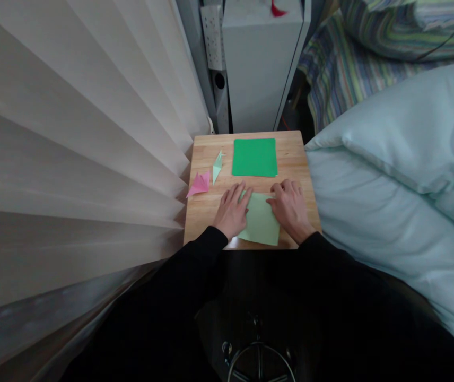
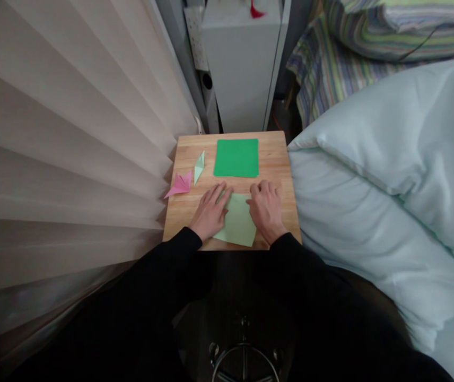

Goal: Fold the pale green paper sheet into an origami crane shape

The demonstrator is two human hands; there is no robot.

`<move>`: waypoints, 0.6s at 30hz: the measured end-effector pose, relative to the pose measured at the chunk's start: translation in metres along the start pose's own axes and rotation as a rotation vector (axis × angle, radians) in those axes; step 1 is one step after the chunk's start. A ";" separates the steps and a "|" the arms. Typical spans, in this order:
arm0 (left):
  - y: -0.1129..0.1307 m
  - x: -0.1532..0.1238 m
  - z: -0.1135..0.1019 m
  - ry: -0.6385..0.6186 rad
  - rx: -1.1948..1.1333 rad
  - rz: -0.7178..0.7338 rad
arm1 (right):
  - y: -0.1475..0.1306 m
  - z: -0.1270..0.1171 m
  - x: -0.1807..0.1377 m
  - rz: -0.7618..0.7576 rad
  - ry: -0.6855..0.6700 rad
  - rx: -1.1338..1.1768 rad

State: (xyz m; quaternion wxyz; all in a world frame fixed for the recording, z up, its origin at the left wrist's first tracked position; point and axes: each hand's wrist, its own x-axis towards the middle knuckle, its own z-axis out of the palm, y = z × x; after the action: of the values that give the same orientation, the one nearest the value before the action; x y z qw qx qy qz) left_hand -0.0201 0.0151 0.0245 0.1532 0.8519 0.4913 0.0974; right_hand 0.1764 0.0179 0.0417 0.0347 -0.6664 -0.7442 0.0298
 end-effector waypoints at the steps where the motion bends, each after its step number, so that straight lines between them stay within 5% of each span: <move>1: 0.000 0.000 -0.002 -0.009 -0.001 0.001 | -0.004 0.001 0.000 0.011 0.017 -0.014; 9: 0.002 0.002 -0.014 0.026 0.033 -0.109 | -0.047 0.001 -0.047 -0.094 -0.080 -0.002; 18: -0.003 0.010 -0.011 0.115 -0.367 -0.289 | -0.020 0.035 -0.034 -0.372 -0.124 0.055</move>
State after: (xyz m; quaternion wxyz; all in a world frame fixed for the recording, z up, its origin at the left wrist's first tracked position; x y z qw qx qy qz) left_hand -0.0210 0.0268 0.0342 0.2894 0.7237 0.5901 0.2104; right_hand 0.1571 -0.0183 0.0080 0.0118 -0.5131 -0.8541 0.0841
